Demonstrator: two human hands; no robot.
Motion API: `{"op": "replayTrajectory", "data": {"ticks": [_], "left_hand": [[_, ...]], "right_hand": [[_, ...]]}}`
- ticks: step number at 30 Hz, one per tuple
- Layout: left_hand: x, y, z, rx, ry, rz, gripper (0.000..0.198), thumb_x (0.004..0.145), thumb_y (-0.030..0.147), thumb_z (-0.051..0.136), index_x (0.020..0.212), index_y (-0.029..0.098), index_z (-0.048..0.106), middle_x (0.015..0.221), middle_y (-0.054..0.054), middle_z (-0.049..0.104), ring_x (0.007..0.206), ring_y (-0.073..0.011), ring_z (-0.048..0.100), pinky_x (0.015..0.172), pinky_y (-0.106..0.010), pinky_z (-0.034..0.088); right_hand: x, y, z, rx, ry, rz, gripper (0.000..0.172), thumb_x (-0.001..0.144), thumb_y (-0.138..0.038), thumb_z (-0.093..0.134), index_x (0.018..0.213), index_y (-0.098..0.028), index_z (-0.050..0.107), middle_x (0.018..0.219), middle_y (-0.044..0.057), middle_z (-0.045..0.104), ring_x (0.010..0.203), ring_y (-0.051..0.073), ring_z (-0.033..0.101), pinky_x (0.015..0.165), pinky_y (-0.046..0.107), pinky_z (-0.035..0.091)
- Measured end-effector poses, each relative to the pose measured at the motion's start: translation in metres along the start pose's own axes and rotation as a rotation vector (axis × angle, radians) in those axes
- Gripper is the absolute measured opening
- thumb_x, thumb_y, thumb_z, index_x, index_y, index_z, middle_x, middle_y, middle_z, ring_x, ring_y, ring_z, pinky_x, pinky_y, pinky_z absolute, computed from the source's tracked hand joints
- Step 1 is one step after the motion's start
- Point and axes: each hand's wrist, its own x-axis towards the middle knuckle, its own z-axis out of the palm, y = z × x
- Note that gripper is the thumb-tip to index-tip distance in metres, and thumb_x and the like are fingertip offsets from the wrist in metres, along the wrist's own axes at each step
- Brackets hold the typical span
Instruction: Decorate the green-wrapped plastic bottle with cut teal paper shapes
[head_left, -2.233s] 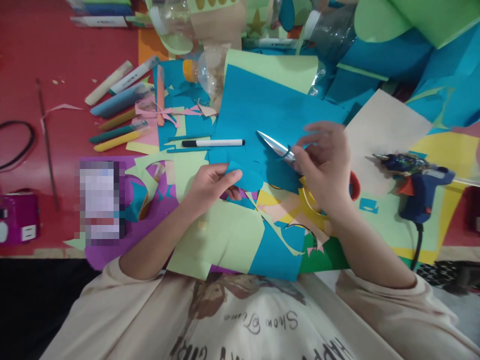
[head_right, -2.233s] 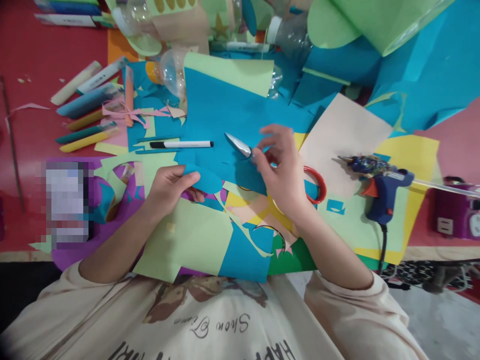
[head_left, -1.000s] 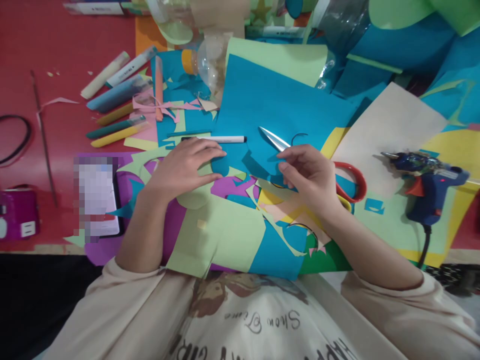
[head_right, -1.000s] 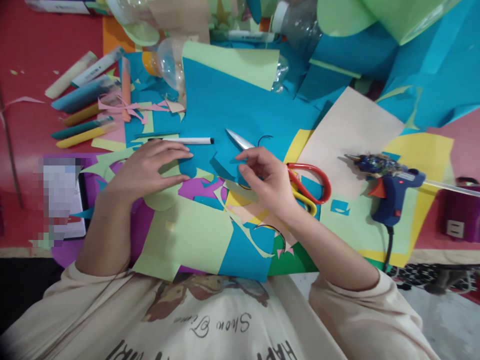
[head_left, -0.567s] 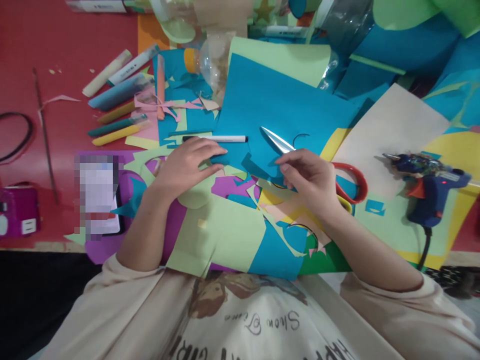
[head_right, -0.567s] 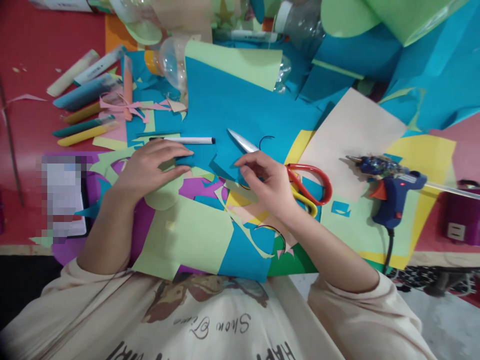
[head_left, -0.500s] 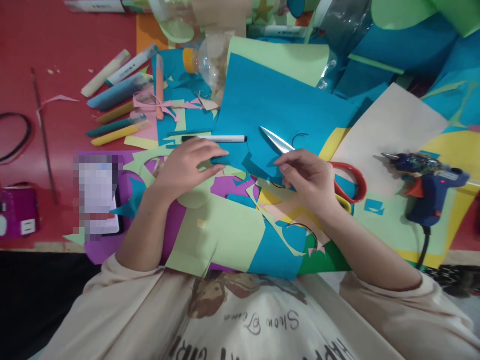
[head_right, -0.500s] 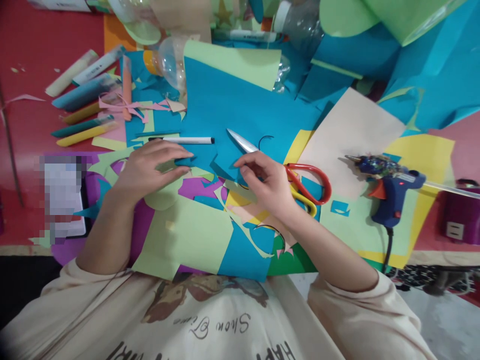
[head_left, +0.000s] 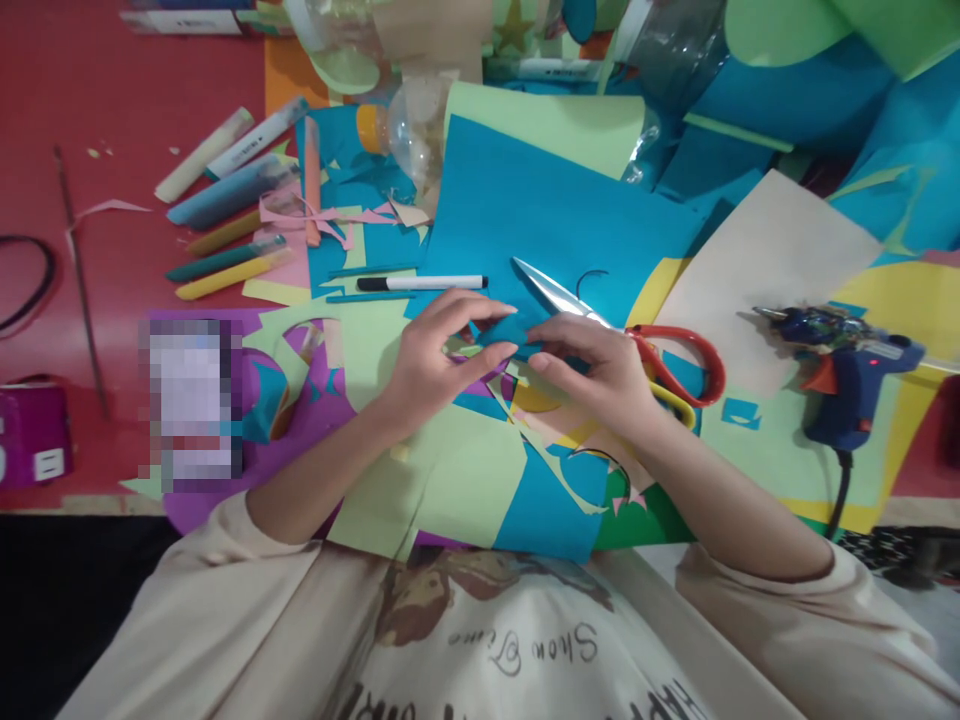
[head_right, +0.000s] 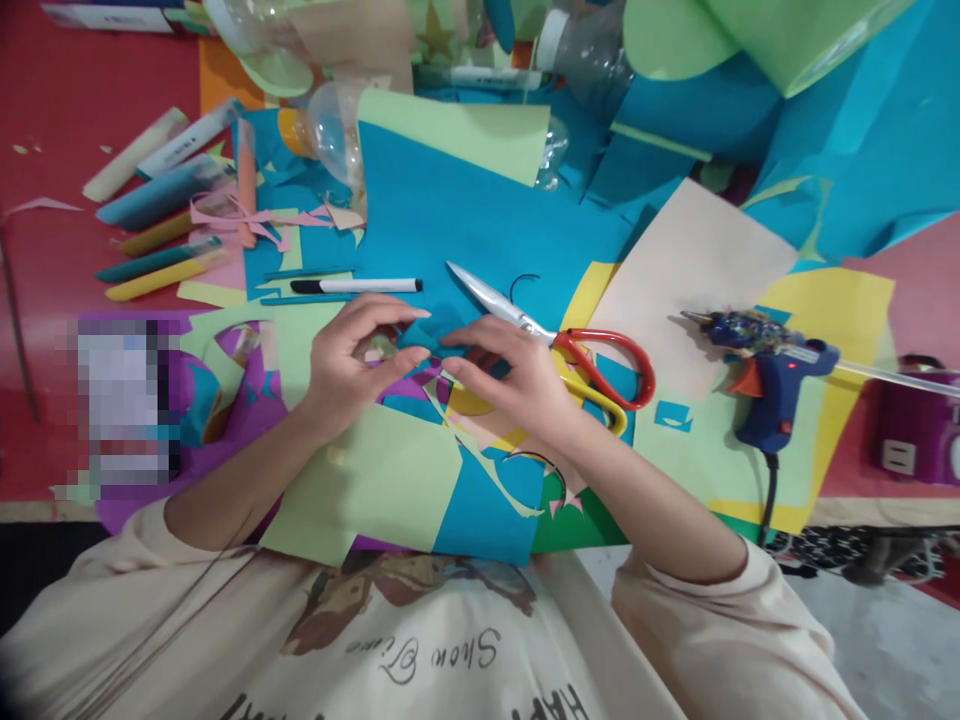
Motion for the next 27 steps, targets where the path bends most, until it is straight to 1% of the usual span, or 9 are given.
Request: {"op": "replayTrajectory", "data": {"ticks": [3, 7, 9, 12, 16, 19, 21, 24, 27], "left_hand": [[-0.006, -0.002, 0.002, 0.080, -0.030, 0.127, 0.031, 0.090, 0.048, 0.059, 0.105, 0.022, 0.069, 0.101, -0.006, 0.071, 0.089, -0.0168, 0.064, 0.078, -0.028, 0.052], [-0.008, -0.007, 0.004, 0.148, -0.021, 0.296, 0.025, 0.091, 0.039, 0.060, 0.107, 0.020, 0.067, 0.100, -0.007, 0.071, 0.092, -0.0166, 0.066, 0.080, -0.028, 0.053], [-0.008, -0.009, 0.005, 0.153, 0.002, 0.357, 0.025, 0.090, 0.037, 0.063, 0.107, 0.019, 0.066, 0.098, -0.007, 0.071, 0.089, -0.0158, 0.066, 0.077, -0.026, 0.054], [-0.006, -0.012, 0.005, 0.128, 0.036, 0.405, 0.022, 0.089, 0.032, 0.065, 0.106, 0.019, 0.065, 0.096, -0.006, 0.071, 0.087, -0.0143, 0.067, 0.074, -0.025, 0.054], [-0.004, -0.013, 0.002, 0.069, 0.066, 0.388, 0.018, 0.087, 0.026, 0.068, 0.103, 0.018, 0.067, 0.093, -0.004, 0.071, 0.083, -0.0124, 0.066, 0.074, -0.023, 0.054], [-0.004, -0.013, 0.000, 0.007, 0.108, 0.350, 0.016, 0.085, 0.025, 0.069, 0.100, 0.018, 0.068, 0.090, -0.003, 0.071, 0.080, -0.0113, 0.066, 0.070, -0.020, 0.053], [-0.004, -0.014, 0.000, -0.043, 0.138, 0.287, 0.017, 0.085, 0.026, 0.069, 0.101, 0.019, 0.068, 0.089, -0.002, 0.071, 0.078, -0.0107, 0.066, 0.069, -0.020, 0.053], [-0.004, -0.016, -0.001, -0.134, 0.187, 0.192, 0.025, 0.086, 0.031, 0.067, 0.108, 0.020, 0.066, 0.091, -0.002, 0.070, 0.078, -0.0106, 0.065, 0.071, -0.020, 0.054], [-0.003, -0.021, -0.001, -0.220, 0.197, 0.160, 0.033, 0.086, 0.036, 0.067, 0.115, 0.021, 0.063, 0.092, -0.002, 0.069, 0.079, -0.0102, 0.064, 0.070, -0.019, 0.054]], "right_hand": [[0.000, 0.002, 0.000, 0.048, -0.022, -0.022, 0.020, 0.088, -0.037, 0.064, 0.087, -0.020, 0.075, 0.083, 0.005, 0.075, 0.067, 0.014, 0.065, 0.059, 0.026, 0.052], [0.000, 0.003, 0.000, 0.087, -0.035, -0.037, 0.014, 0.086, -0.025, 0.064, 0.080, -0.018, 0.074, 0.078, 0.005, 0.074, 0.062, 0.012, 0.064, 0.057, 0.025, 0.051], [0.000, 0.003, 0.000, 0.093, -0.034, -0.037, 0.014, 0.085, -0.022, 0.065, 0.076, -0.017, 0.074, 0.076, 0.005, 0.073, 0.061, 0.012, 0.063, 0.056, 0.024, 0.051], [0.001, 0.003, -0.001, 0.103, -0.036, -0.036, 0.013, 0.085, -0.022, 0.065, 0.075, -0.017, 0.073, 0.075, 0.005, 0.073, 0.061, 0.012, 0.063, 0.056, 0.024, 0.050], [0.002, 0.003, -0.001, 0.099, -0.050, -0.027, 0.014, 0.085, -0.023, 0.064, 0.074, -0.018, 0.071, 0.073, 0.004, 0.071, 0.061, 0.012, 0.061, 0.055, 0.025, 0.048], [0.002, 0.002, -0.002, 0.101, -0.034, -0.002, 0.013, 0.084, -0.022, 0.064, 0.072, -0.019, 0.068, 0.071, 0.003, 0.069, 0.060, 0.012, 0.058, 0.053, 0.024, 0.047], [0.001, 0.002, -0.002, 0.119, 0.006, 0.039, 0.011, 0.082, -0.023, 0.064, 0.073, -0.019, 0.067, 0.069, 0.002, 0.066, 0.058, 0.011, 0.057, 0.052, 0.024, 0.046], [-0.001, 0.002, -0.001, 0.191, 0.083, 0.098, 0.008, 0.083, -0.023, 0.063, 0.076, -0.019, 0.063, 0.067, 0.000, 0.061, 0.054, 0.010, 0.057, 0.051, 0.024, 0.047], [-0.002, 0.003, 0.000, 0.252, 0.157, 0.087, 0.011, 0.086, -0.027, 0.062, 0.077, -0.020, 0.060, 0.064, -0.003, 0.058, 0.051, 0.009, 0.058, 0.050, 0.023, 0.048]]}}
